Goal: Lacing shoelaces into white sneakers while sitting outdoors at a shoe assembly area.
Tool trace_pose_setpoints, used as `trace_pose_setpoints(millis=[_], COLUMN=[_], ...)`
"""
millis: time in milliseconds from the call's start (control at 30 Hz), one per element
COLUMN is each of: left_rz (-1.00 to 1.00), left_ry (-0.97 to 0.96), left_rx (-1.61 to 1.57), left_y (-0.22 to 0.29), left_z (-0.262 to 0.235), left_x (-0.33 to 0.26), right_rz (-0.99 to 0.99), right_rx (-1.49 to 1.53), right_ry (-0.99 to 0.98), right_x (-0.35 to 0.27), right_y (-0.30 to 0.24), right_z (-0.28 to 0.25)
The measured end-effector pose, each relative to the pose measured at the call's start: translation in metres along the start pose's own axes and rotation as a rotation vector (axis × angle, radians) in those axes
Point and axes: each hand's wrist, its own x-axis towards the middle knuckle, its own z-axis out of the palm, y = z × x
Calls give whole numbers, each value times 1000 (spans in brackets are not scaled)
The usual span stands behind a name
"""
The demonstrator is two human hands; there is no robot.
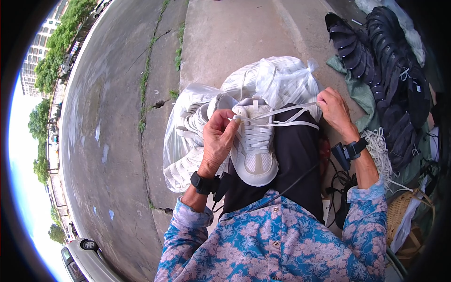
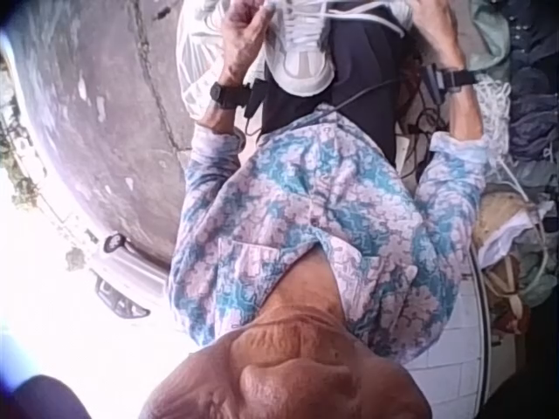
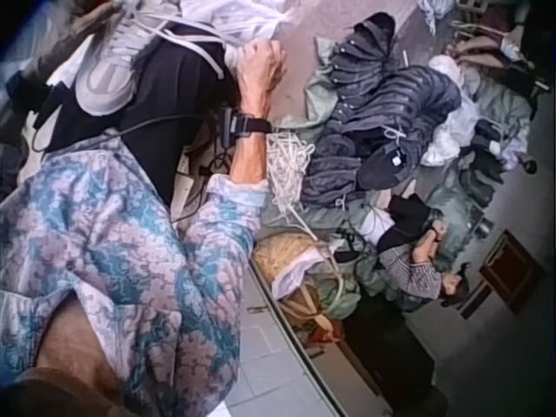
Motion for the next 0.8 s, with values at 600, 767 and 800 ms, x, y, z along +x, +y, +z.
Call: trace_pose_setpoints(millis=[600,767,800], left_rz=[108,86,37], left_ry=[-20,-336,-305], left_rx=[380,711,647], left_y=[71,47,46], left_z=[32,54,54], left_x=[7,30,30], right_rz=[-185,-283,-288], right_rx=[325,317,306], right_ry=[-5,-123,-128], right_x=[8,5,4], right_y=[-66,-92,-93], right_z=[-1,3,5])
